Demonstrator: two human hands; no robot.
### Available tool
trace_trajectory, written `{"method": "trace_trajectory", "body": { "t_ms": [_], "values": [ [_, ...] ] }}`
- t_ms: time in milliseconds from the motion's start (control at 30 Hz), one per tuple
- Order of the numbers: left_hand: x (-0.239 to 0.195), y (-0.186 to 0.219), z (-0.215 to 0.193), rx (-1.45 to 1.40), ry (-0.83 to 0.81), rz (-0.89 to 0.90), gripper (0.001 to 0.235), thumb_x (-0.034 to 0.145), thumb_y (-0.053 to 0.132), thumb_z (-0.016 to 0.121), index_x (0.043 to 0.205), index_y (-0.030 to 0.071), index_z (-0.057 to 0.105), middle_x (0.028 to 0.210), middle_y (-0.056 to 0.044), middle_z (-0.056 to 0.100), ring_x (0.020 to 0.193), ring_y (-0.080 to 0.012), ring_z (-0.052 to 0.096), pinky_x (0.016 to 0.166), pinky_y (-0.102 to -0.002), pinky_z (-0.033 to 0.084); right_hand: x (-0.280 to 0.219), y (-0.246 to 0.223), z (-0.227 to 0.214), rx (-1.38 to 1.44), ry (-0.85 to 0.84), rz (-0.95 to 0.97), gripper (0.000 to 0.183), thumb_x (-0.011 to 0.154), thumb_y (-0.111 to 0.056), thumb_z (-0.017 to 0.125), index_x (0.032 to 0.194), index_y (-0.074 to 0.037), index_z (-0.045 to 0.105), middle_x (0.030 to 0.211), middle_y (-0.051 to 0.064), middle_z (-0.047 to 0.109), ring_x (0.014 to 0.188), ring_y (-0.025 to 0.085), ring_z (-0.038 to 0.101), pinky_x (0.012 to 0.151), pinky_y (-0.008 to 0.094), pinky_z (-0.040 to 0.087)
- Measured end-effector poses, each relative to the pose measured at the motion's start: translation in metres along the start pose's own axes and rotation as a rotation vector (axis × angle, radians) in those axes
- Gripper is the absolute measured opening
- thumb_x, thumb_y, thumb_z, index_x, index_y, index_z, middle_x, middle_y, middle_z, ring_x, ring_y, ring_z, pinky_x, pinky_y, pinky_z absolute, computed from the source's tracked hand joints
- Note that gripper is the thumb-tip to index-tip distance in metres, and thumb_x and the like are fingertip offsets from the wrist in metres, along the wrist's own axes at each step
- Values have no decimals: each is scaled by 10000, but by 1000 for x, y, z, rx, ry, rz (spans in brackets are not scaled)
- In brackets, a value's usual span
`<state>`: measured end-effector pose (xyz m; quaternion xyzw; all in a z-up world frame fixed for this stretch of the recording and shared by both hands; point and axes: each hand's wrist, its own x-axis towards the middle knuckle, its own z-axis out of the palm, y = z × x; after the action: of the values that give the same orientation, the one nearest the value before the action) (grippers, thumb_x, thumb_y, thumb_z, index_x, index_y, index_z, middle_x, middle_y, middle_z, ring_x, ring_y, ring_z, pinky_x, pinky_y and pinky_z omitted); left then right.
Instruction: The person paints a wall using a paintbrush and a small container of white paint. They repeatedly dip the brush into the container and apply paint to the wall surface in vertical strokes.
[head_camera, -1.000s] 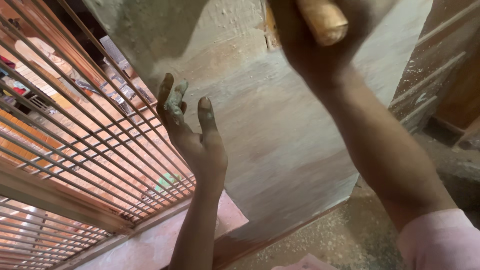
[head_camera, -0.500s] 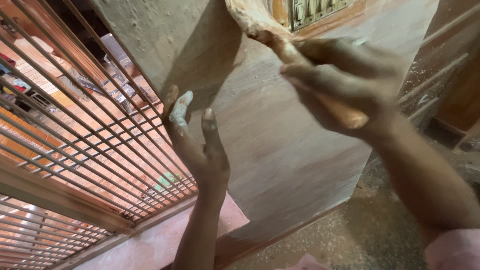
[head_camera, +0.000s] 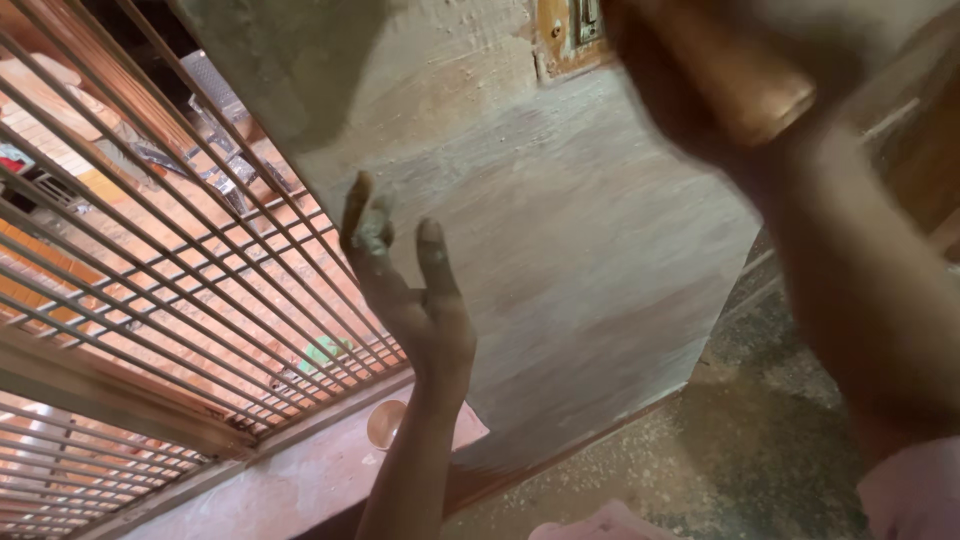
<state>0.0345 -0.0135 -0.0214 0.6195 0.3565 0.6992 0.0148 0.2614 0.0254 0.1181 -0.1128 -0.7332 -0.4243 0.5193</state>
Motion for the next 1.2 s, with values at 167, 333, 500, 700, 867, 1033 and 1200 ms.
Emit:
{"method": "trace_trajectory", "body": {
  "t_ms": [167,333,500,700,867,1033,1200],
  "values": [
    [-2,-6,-11,-43,119,0,397,1163,194,535,1506,5,471,1558,-135,460,1400,-235,521,1199,-375,427,-32,-60,15,-96,-151,7,241,1013,-273,800,1219,-192,704,1043,153,768,614,100,611,388,233,448],
    [-4,-7,-26,-42,133,-3,367,1135,156,532,1457,-12,484,1569,-153,456,1410,-242,495,1222,-383,411,-41,-98,-13,106,-227,-24,171,955,-157,742,1120,-132,702,1007,138,765,884,230,792,615,303,677],
    [-2,-14,-33,-12,133,-22,380,1144,171,553,1474,-11,502,1514,-150,467,1406,-240,493,1216,-377,411,-34,-69,-9,208,-123,-128,211,1004,-22,751,1207,-37,697,1043,143,755,925,227,762,680,297,664],
    [-10,-13,-36,-56,102,-47,382,1143,173,553,1468,-16,487,1527,-160,489,1413,-229,492,1228,-406,440,20,-29,16,316,111,-275,199,1025,22,730,1223,40,729,1071,228,739,970,310,757,771,397,697],
    [-9,-17,-48,-26,85,-22,347,1162,184,538,1455,1,503,1499,-154,482,1442,-236,475,1177,-381,453,10,-55,43,-63,74,-376,189,1033,-56,773,1215,-41,723,1112,193,703,961,235,745,702,298,670],
    [-10,-19,-59,-102,114,-56,381,1142,197,544,1457,-11,493,1563,-169,440,1379,-235,516,1172,-384,430,-13,-99,52,-88,-221,-371,218,1075,-94,754,1279,-32,709,1253,239,683,965,204,749,625,225,624],
    [-9,-25,-73,-57,113,-66,370,1139,193,533,1449,-9,510,1581,-168,440,1393,-235,531,1187,-385,448,1,-93,27,127,-191,-269,226,1033,-103,757,1245,-48,701,1205,217,695,962,225,757,657,258,645]
  ]
}}
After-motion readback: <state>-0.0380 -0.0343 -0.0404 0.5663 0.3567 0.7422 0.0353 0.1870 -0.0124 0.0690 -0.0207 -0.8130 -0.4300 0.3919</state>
